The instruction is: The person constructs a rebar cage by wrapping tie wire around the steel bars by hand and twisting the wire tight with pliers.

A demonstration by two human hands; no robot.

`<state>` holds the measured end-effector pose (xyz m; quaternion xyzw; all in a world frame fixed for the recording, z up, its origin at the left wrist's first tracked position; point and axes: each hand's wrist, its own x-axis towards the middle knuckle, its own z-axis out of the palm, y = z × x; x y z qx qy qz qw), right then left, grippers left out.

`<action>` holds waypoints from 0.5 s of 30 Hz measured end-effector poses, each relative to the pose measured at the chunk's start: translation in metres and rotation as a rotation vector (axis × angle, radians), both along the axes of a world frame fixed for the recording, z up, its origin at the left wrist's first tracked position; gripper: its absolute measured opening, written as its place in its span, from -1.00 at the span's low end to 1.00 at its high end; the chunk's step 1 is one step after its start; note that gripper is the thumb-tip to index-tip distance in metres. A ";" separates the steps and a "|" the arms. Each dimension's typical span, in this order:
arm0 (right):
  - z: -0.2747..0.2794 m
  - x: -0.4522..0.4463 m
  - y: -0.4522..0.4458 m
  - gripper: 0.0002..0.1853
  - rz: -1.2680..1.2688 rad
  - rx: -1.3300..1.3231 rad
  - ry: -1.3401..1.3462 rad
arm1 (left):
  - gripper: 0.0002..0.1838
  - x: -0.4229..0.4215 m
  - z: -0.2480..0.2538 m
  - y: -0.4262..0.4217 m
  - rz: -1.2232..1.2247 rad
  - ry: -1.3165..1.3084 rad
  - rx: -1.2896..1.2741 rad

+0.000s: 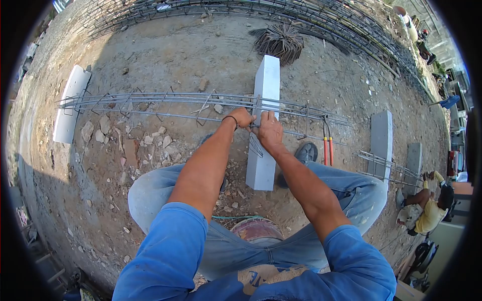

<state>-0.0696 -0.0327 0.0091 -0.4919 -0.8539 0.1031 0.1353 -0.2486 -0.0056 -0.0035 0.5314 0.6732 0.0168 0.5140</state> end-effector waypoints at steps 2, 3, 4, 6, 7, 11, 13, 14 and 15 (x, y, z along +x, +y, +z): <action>0.012 0.000 -0.004 -0.43 -0.018 -0.046 0.022 | -0.47 -0.004 -0.046 0.011 0.002 -0.056 0.013; 0.017 -0.001 -0.004 -0.46 -0.035 -0.096 0.040 | -0.49 -0.006 -0.062 0.015 0.005 -0.116 0.022; 0.018 0.001 -0.001 -0.46 -0.037 -0.093 0.040 | -0.49 -0.007 -0.056 0.014 0.003 -0.116 0.025; 0.017 0.011 0.013 -0.58 -0.025 -0.313 0.179 | -0.51 -0.004 -0.038 0.011 -0.013 -0.092 -0.011; 0.014 0.014 0.020 -0.58 -0.030 -0.309 0.172 | -0.51 -0.003 -0.043 0.012 -0.017 -0.099 -0.008; 0.012 0.011 0.040 -0.66 0.019 -0.499 0.241 | -0.57 -0.007 -0.048 0.015 0.002 -0.177 -0.032; 0.010 0.001 0.042 -0.70 0.038 -0.502 0.159 | -0.58 -0.008 -0.044 0.014 -0.129 -0.050 0.116; 0.007 -0.004 0.043 -0.76 0.050 -0.484 0.185 | -0.60 -0.008 -0.043 0.014 -0.108 -0.071 0.095; 0.004 -0.008 0.044 -0.76 0.045 -0.484 0.189 | -0.61 -0.008 -0.043 0.013 -0.086 -0.091 0.073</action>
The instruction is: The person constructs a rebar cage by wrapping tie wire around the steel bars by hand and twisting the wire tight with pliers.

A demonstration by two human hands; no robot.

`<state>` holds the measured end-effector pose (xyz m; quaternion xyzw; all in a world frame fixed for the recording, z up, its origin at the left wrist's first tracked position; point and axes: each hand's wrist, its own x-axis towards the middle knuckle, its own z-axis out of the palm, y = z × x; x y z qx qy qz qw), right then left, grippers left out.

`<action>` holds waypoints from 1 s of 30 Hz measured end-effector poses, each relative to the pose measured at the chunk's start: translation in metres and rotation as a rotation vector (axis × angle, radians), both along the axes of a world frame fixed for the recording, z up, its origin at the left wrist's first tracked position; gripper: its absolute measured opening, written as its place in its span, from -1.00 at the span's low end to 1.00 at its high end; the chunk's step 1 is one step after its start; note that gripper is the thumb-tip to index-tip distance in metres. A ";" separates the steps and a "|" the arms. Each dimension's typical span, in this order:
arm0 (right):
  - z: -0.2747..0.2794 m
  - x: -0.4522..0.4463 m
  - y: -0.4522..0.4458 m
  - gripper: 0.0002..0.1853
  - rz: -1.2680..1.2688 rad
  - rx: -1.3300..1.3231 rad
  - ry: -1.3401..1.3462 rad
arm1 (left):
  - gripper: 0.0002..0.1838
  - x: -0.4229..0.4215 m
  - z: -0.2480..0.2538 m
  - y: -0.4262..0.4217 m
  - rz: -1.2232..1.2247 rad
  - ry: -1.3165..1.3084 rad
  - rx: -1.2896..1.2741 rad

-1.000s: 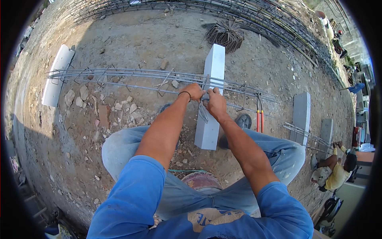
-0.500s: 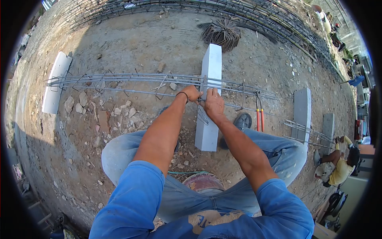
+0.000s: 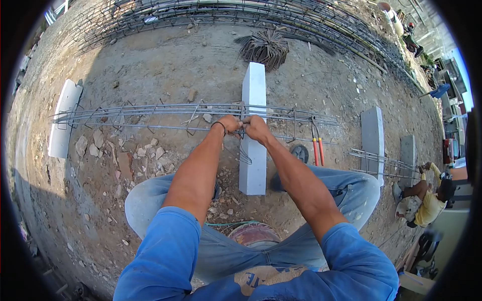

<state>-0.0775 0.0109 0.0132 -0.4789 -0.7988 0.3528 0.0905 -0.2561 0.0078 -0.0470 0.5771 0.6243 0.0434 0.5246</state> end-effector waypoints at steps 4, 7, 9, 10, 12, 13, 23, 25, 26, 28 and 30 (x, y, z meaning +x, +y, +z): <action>-0.010 -0.006 0.003 -0.75 -0.163 -0.221 0.149 | -0.65 -0.002 -0.001 0.000 0.060 -0.003 0.013; 0.002 -0.006 0.000 -0.81 -0.227 -0.262 0.188 | -0.68 0.000 -0.001 0.001 0.049 0.022 0.033; -0.001 -0.008 -0.001 -0.88 -0.248 -0.293 0.202 | -0.68 0.001 0.019 -0.003 0.071 0.023 0.021; -0.009 -0.009 -0.001 -0.86 -0.250 -0.271 0.221 | -0.70 0.003 0.028 -0.004 0.065 0.075 -0.002; -0.023 -0.007 -0.001 -0.84 -0.247 -0.252 0.238 | -0.72 0.002 0.037 -0.007 0.063 0.127 -0.029; -0.013 -0.008 -0.006 -0.82 -0.234 -0.112 0.147 | -0.65 0.000 0.025 -0.004 0.014 0.119 0.007; 0.014 -0.022 -0.046 -0.90 -0.335 0.254 0.101 | -0.53 0.004 0.010 0.004 0.033 0.155 -0.070; 0.015 -0.025 -0.054 -0.91 -0.356 0.263 0.108 | -0.50 0.005 0.001 0.007 0.045 0.169 -0.051; 0.020 -0.026 -0.061 -0.92 -0.326 0.309 0.138 | -0.47 0.006 0.001 0.008 0.052 0.185 -0.031; 0.019 -0.022 -0.070 -0.92 -0.286 0.351 0.166 | -0.45 0.006 0.008 0.007 0.072 0.193 -0.021; 0.000 -0.009 -0.073 -0.88 -0.121 0.466 0.222 | -0.42 0.007 0.022 0.001 0.095 0.200 -0.014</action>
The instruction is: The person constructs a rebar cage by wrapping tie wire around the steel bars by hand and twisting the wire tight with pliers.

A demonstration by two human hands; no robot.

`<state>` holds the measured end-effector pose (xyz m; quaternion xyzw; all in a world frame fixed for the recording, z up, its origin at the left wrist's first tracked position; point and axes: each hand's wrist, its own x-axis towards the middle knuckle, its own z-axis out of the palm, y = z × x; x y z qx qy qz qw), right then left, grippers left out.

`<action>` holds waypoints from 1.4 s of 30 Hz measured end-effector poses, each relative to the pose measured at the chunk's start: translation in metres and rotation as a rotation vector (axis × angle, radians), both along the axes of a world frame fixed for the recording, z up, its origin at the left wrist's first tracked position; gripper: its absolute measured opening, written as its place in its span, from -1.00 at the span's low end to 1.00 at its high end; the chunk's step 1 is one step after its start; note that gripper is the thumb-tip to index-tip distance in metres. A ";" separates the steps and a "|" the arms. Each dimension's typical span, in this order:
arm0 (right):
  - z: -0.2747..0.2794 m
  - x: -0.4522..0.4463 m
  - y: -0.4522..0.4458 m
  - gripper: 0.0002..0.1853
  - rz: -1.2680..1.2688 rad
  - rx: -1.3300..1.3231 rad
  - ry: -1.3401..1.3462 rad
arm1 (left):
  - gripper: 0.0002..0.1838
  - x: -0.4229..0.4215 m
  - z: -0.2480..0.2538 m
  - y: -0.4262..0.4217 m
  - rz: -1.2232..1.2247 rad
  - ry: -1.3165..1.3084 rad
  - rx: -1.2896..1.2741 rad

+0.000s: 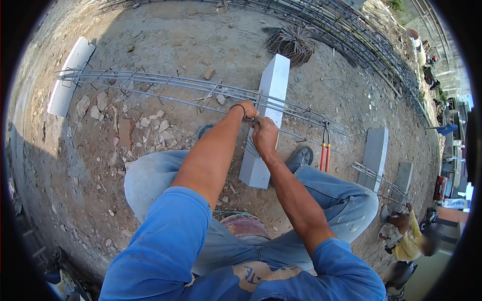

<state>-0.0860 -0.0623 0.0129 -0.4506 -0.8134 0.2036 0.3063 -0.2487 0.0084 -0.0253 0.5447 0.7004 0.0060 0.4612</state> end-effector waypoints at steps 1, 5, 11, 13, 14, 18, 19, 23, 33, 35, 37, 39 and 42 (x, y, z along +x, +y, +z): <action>0.000 0.002 -0.006 -0.88 0.009 -0.001 -0.002 | -0.43 0.000 0.002 -0.001 0.023 -0.050 -0.025; 0.013 0.001 -0.017 -0.84 0.051 0.067 -0.064 | -0.46 0.002 -0.006 0.000 0.018 -0.036 0.046; 0.025 -0.007 -0.010 -0.60 0.257 0.214 -0.533 | -0.53 0.000 0.013 -0.005 0.093 -0.119 -0.048; 0.007 -0.012 0.004 -0.58 0.308 0.281 -0.711 | -0.56 -0.005 0.009 0.000 0.003 -0.114 -0.043; 0.001 -0.016 0.012 -0.61 0.257 0.078 -0.681 | -0.58 -0.007 0.008 0.001 -0.097 -0.103 -0.042; 0.029 -0.014 0.037 -0.64 0.373 -0.063 -0.699 | -0.67 -0.006 0.018 -0.001 0.096 -0.240 -0.068; 0.030 -0.008 0.039 -0.69 0.344 -0.025 -0.629 | -0.69 -0.007 0.023 -0.001 0.076 -0.250 -0.096; 0.022 0.004 0.038 -0.84 0.125 -0.316 -0.107 | -0.65 -0.006 0.031 -0.001 0.015 -0.209 -0.109; -0.002 -0.027 0.004 -0.97 -0.773 -0.940 1.015 | -0.38 -0.017 0.031 -0.010 -0.044 -0.054 0.096; 0.000 -0.032 0.006 -0.97 -0.883 -0.951 1.066 | -0.40 -0.019 0.024 -0.007 -0.058 -0.081 0.075; 0.008 -0.035 0.008 -0.93 -1.016 -0.995 1.140 | -0.42 -0.023 0.011 -0.003 -0.066 -0.107 0.056; 0.013 -0.038 0.008 -0.94 -1.038 -1.014 1.120 | -0.50 -0.028 -0.008 0.000 -0.106 -0.246 0.083; 0.017 -0.029 -0.001 -0.97 -0.905 -0.979 0.935 | -0.56 -0.030 0.010 -0.005 -0.106 -0.244 0.064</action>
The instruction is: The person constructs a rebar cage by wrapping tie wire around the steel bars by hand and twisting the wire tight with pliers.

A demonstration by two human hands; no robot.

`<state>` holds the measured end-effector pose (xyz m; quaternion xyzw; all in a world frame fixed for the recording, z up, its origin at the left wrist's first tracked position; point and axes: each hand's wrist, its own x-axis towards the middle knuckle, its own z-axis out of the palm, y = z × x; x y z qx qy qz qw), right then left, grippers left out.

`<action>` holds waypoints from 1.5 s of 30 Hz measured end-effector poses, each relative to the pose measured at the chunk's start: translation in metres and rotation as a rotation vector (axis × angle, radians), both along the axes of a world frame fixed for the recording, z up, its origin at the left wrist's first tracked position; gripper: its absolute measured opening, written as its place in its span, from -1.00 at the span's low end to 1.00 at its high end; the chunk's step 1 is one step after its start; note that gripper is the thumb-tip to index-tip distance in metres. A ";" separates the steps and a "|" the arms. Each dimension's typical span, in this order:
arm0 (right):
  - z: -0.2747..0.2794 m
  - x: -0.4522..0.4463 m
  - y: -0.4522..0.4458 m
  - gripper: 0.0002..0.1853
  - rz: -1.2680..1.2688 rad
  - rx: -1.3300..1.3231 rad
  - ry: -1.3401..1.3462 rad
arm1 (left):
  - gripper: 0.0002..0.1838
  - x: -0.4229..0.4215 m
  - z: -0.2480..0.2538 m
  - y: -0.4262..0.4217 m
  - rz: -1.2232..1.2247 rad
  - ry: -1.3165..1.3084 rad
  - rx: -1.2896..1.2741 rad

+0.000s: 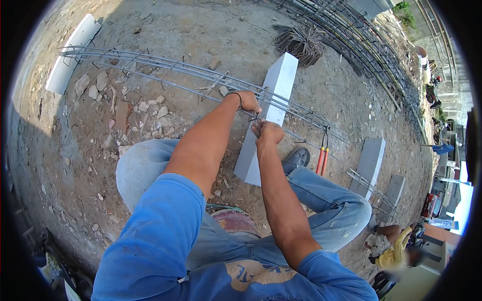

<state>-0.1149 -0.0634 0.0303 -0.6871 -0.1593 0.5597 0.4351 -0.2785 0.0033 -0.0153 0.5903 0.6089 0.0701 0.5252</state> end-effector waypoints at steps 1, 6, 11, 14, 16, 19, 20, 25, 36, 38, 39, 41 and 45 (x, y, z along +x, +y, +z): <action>0.000 0.006 -0.004 -0.96 0.189 0.084 -0.111 | -0.56 0.000 0.002 0.000 -0.013 0.005 -0.001; -0.001 0.029 -0.004 -0.82 0.446 0.197 -0.442 | -0.60 -0.005 0.024 -0.026 0.117 -0.109 0.140; -0.058 0.036 0.007 -0.72 0.485 0.258 -0.560 | -0.45 0.007 0.050 -0.068 1.048 -0.339 -0.112; -0.038 0.033 -0.001 -0.80 0.433 0.321 -0.586 | -0.40 0.057 0.107 -0.120 1.201 -0.644 -0.339; -0.031 0.031 0.000 -0.76 0.428 0.267 -0.633 | -0.38 0.088 0.095 -0.141 1.137 -0.696 -0.305; -0.043 0.034 0.004 -0.72 0.437 0.248 -0.640 | -0.48 0.106 0.074 -0.137 0.783 -0.458 0.207; -0.037 0.036 0.002 -0.72 0.430 0.243 -0.638 | -0.57 0.096 0.077 -0.124 0.624 -0.141 0.202; -0.013 0.029 -0.005 -0.72 0.483 0.171 -0.690 | -0.78 0.052 0.127 -0.041 0.133 0.543 0.270; -0.010 0.017 -0.019 -0.73 0.478 0.261 -0.864 | -0.65 0.015 0.139 0.038 -0.390 0.524 0.235; -0.014 0.016 -0.023 -0.74 0.523 0.339 -0.937 | -0.68 0.000 0.077 0.014 -0.173 0.356 0.220; -0.014 0.017 -0.024 -0.74 0.531 0.322 -0.940 | -0.71 -0.007 0.054 0.005 0.041 0.200 0.202; -0.005 0.022 -0.028 -0.77 0.592 0.433 -0.865 | -0.73 -0.017 0.041 -0.002 0.264 -0.082 0.014; -0.010 0.023 -0.028 -0.79 0.530 0.374 -0.570 | -0.78 -0.039 0.047 0.001 0.172 -0.340 -0.217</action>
